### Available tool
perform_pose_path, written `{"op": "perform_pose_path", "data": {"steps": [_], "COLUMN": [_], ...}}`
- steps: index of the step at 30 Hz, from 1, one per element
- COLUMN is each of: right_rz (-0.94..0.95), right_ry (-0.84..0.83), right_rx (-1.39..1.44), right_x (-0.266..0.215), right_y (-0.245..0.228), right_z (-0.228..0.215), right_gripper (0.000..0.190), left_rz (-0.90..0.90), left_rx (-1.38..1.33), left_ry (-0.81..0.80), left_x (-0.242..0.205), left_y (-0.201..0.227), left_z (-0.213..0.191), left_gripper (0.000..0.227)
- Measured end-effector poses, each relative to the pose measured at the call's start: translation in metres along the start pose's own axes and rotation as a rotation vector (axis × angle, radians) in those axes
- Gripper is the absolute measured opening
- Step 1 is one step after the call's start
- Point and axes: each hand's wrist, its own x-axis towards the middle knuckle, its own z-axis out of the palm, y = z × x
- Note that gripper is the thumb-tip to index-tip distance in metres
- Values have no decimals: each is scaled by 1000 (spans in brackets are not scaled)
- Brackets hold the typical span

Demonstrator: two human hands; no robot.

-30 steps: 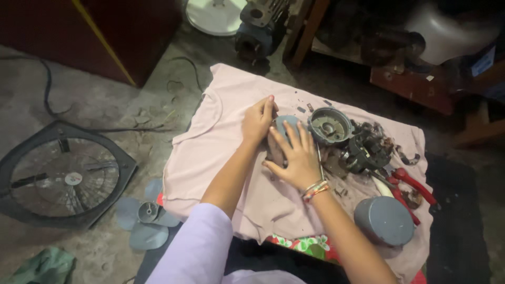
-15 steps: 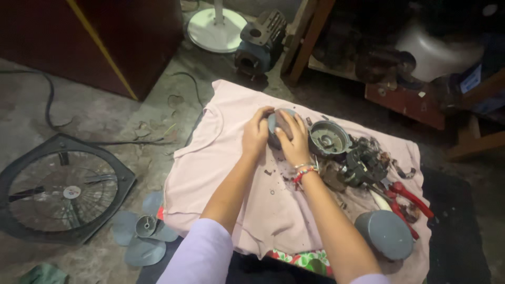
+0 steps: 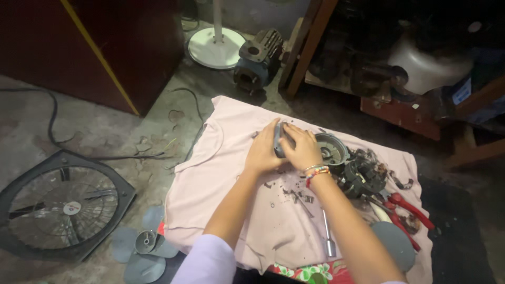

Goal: The person wipes and fits a small cylindrical metal housing onto an appliance motor assembly by hand, then uses a thin metal tool to scrape or clean the edges of the housing.

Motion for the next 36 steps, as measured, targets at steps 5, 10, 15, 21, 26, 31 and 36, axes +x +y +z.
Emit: {"op": "perform_pose_path", "data": {"steps": [5,10,15,21,26,31,36], "right_rz": [-32,11,-7,-97,-84,-36,-22], "right_ry": [83,100,72,130,111,123,69], "right_rx": [0,-14,22,-140,-11,-21,-32], "right_x": [-8,-12,-4,0,-20,3,-7], "right_y": [5,2,4,-4,-4,10,-4], "right_z": [19,26,16,-6,-2,-2,-14], "right_gripper": [44,39,41,39,40,35,36], "left_rz": [-72,-61,-64,-206,-182,-174,-202], "left_rx": [-33,7,23,40,48,27,56], "left_ry": [-3,9,9,-87,-72,-55,-94], "left_x": [-2,-6,-3,2,3,0,2], "left_y": [-9,-13,0,13,9,9,6], "left_z": [6,9,3,-5,-3,-1,-2], "left_gripper": [99,95,106,118,118,114,115]}}
